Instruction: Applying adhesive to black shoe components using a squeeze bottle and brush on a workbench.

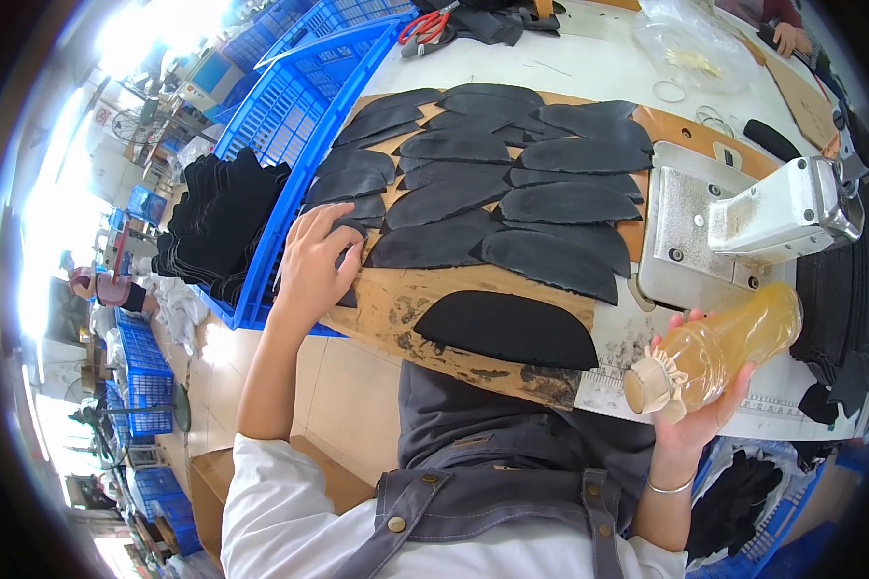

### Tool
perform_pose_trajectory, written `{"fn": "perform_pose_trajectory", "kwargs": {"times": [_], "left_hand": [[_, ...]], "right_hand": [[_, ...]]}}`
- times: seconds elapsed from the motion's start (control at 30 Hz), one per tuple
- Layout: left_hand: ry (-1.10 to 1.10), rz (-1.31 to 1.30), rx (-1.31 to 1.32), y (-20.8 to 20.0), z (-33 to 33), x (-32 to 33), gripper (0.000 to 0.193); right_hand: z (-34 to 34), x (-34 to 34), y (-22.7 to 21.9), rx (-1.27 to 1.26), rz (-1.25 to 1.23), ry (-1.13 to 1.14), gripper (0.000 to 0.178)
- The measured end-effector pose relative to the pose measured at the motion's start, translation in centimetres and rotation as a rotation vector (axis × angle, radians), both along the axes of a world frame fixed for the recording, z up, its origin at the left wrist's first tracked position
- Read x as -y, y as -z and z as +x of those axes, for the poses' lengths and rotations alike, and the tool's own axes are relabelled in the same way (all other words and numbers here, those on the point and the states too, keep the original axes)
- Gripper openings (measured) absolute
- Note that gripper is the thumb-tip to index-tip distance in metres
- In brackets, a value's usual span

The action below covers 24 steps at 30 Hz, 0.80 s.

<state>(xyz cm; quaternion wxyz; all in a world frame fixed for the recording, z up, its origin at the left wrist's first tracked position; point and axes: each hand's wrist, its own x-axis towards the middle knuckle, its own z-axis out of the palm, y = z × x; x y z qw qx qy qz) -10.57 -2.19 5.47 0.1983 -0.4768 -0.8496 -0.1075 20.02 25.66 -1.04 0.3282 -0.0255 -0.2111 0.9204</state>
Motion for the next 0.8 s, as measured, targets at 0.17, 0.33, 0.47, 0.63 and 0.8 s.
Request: {"fn": "perform_pose_trajectory", "kwargs": {"times": [0.17,0.33,0.47,0.63,0.8], "left_hand": [[-0.006,-0.009,0.018,0.0,-0.1,0.0,0.007],[-0.048,-0.015,0.002,-0.1,0.1,-0.2,0.011],[-0.08,0.014,0.013,-0.4,0.3,-0.4,0.014],[0.004,0.028,0.031,0.3,0.1,0.4,0.019],[-0.008,0.063,0.038,0.8,0.6,0.0,0.028]], "right_hand": [[0.1,0.0,0.0,0.031,-0.026,0.03,0.065],[0.1,0.0,0.1,0.022,-0.035,0.026,0.065],[0.1,0.0,0.1,0.019,-0.019,0.022,0.064],[0.0,0.0,0.1,0.012,-0.022,0.009,0.063],[0.2,-0.1,0.3,0.017,-0.039,0.019,0.064]]}}
